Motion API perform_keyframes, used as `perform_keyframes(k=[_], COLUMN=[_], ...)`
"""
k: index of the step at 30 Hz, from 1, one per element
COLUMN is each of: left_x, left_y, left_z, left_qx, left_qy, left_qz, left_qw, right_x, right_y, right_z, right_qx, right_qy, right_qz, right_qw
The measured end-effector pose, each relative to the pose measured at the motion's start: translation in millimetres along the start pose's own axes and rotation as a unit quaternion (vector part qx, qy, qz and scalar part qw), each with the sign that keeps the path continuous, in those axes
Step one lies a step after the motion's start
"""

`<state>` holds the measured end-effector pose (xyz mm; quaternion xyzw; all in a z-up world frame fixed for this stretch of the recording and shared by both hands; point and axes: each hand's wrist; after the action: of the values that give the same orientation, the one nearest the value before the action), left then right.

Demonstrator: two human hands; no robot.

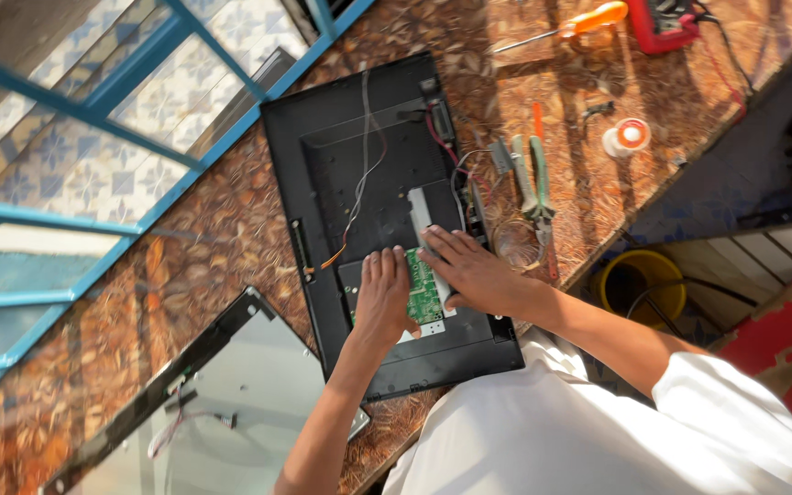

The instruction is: The person aligns a green circuit board onto the plastic casing of a television and secures it by driving a screw into a metal bracket with a yellow screwdriver.

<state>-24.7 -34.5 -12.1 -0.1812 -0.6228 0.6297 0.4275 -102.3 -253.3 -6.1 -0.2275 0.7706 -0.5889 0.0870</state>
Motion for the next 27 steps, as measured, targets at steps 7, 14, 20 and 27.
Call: perform_keyframes(k=[7, 14, 20, 27], left_x=[8, 14, 17, 14], left_y=[-5, -6, -10, -1], left_z=[-1, -3, -2, -7], left_qx=[0.009, 0.015, 0.018, 0.025], left_qy=[0.012, 0.040, 0.050, 0.053], left_qz=[0.029, 0.054, 0.076, 0.072], left_qw=[0.999, 0.998, 0.996, 0.996], right_x=[3, 3, 2, 2], right_y=[4, -1, 1, -3], right_z=[0, -6, -6, -8], right_qx=[0.004, 0.013, 0.011, 0.002], right_qy=[0.044, 0.051, 0.058, 0.056], right_qz=[0.034, 0.054, 0.040, 0.035], right_qw=[0.998, 0.997, 0.997, 0.998])
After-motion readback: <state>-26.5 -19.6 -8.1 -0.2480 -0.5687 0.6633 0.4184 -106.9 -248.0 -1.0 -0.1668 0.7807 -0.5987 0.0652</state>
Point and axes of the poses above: each hand's wrist, its own x-axis away from the middle knuckle, its own y-axis out of the palm, z = x × y, and after that the axes turned 3 degrees about -z, right-handed
